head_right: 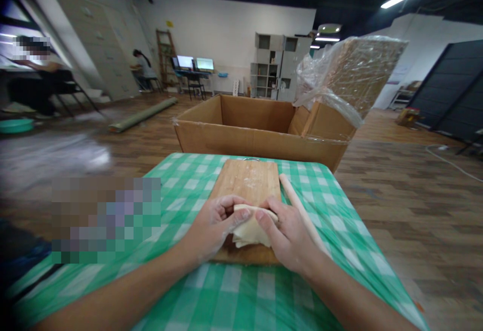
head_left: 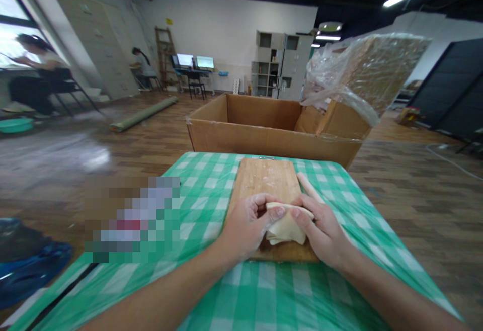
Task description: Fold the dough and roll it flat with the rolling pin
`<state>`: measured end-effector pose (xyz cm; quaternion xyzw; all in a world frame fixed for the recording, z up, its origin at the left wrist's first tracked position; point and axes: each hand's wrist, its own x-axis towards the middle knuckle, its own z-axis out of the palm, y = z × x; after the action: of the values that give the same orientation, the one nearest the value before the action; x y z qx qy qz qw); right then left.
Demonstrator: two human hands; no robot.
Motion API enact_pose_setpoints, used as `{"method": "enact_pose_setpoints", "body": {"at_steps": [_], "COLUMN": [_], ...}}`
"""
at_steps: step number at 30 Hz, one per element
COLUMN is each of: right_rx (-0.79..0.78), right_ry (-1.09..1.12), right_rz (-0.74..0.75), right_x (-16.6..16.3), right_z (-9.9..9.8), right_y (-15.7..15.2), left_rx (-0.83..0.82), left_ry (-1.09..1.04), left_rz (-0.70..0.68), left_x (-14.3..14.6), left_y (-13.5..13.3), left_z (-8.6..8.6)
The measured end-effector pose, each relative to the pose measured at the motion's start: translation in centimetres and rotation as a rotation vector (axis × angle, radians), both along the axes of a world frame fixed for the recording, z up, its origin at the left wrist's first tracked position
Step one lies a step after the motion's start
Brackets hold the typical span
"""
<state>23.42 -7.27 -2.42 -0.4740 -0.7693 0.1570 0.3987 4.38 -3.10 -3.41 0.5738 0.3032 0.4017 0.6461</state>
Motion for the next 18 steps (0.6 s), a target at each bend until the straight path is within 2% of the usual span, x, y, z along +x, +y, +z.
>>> {"method": "enact_pose_setpoints", "body": {"at_steps": [6, 11, 15, 18], "right_rx": [-0.066, -0.010, 0.005, 0.004], "right_ry": [0.015, 0.007, -0.051, -0.088], "right_rz": [-0.004, -0.075, 0.006, 0.030], "right_x": [-0.2, -0.1, -0.1, -0.3], "right_z": [0.0, 0.0, 0.4, 0.5], "right_y": [-0.1, -0.2, -0.3, -0.3], "left_rx": [-0.017, -0.071, 0.022, 0.078], "left_ry": [0.003, -0.074, -0.010, 0.026], "left_rz": [-0.013, 0.001, 0.026, 0.030], "left_x": [0.1, 0.2, -0.1, -0.2], "left_y": [-0.1, 0.0, -0.3, -0.3], "left_z": [-0.4, 0.0, 0.7, 0.7]}}
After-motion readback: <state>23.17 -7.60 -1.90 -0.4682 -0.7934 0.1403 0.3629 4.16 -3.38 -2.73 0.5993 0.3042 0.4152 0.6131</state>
